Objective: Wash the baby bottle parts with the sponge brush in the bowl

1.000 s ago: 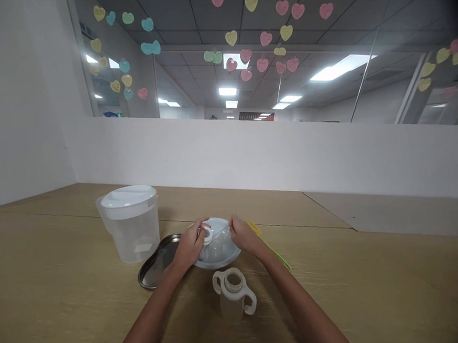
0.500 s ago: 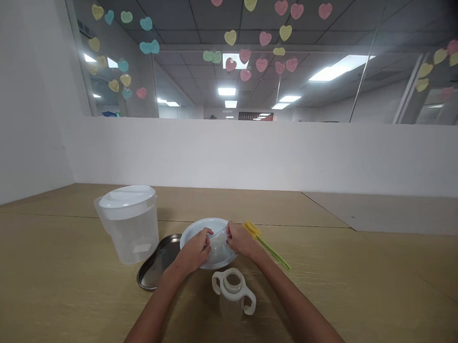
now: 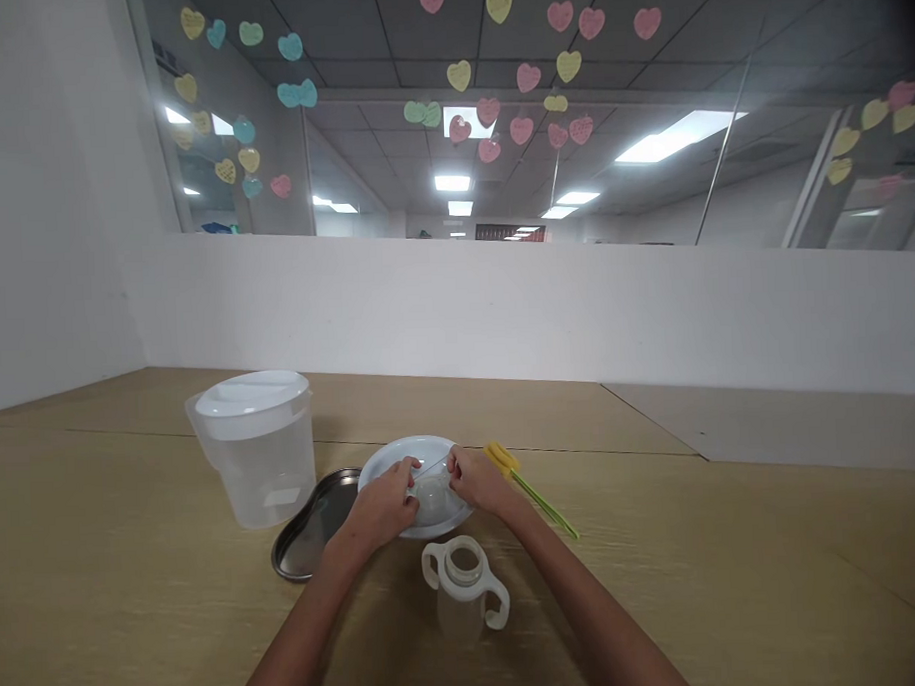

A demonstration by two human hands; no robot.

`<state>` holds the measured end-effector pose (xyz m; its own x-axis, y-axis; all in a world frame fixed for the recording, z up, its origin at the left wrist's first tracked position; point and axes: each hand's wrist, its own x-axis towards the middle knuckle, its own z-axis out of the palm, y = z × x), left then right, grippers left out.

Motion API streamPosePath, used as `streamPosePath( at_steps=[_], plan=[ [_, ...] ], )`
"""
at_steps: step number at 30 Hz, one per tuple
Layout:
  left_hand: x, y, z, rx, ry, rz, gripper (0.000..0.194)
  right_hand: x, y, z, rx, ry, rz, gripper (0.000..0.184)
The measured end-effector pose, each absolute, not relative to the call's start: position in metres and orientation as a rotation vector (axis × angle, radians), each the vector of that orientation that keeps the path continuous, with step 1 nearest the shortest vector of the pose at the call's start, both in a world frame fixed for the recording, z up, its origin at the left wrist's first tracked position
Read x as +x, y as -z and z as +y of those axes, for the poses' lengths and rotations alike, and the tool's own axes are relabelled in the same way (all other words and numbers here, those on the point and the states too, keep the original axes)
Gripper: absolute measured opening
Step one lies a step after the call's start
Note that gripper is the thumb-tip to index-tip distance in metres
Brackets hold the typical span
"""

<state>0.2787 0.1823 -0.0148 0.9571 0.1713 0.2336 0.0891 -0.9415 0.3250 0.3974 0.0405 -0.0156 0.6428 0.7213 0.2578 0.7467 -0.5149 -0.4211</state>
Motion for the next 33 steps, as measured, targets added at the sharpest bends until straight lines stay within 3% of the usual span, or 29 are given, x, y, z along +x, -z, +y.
streamPosePath(
  at_steps=[11,21,33],
  plan=[
    [0.277,0.008,0.178,2.883,-0.398,0.183,0.033,0.395,0.01,0.036,-2.302,0.029,-1.126,0.02],
    [0.281,0.01,0.177,2.958,-0.43,0.147,0.033,0.412,-0.004,0.012,-2.208,0.157,-0.858,0.013],
    [0.282,0.01,0.181,2.991,-0.484,0.106,0.038,0.408,0.051,-0.038,-2.125,0.441,-0.417,0.019]
  ],
)
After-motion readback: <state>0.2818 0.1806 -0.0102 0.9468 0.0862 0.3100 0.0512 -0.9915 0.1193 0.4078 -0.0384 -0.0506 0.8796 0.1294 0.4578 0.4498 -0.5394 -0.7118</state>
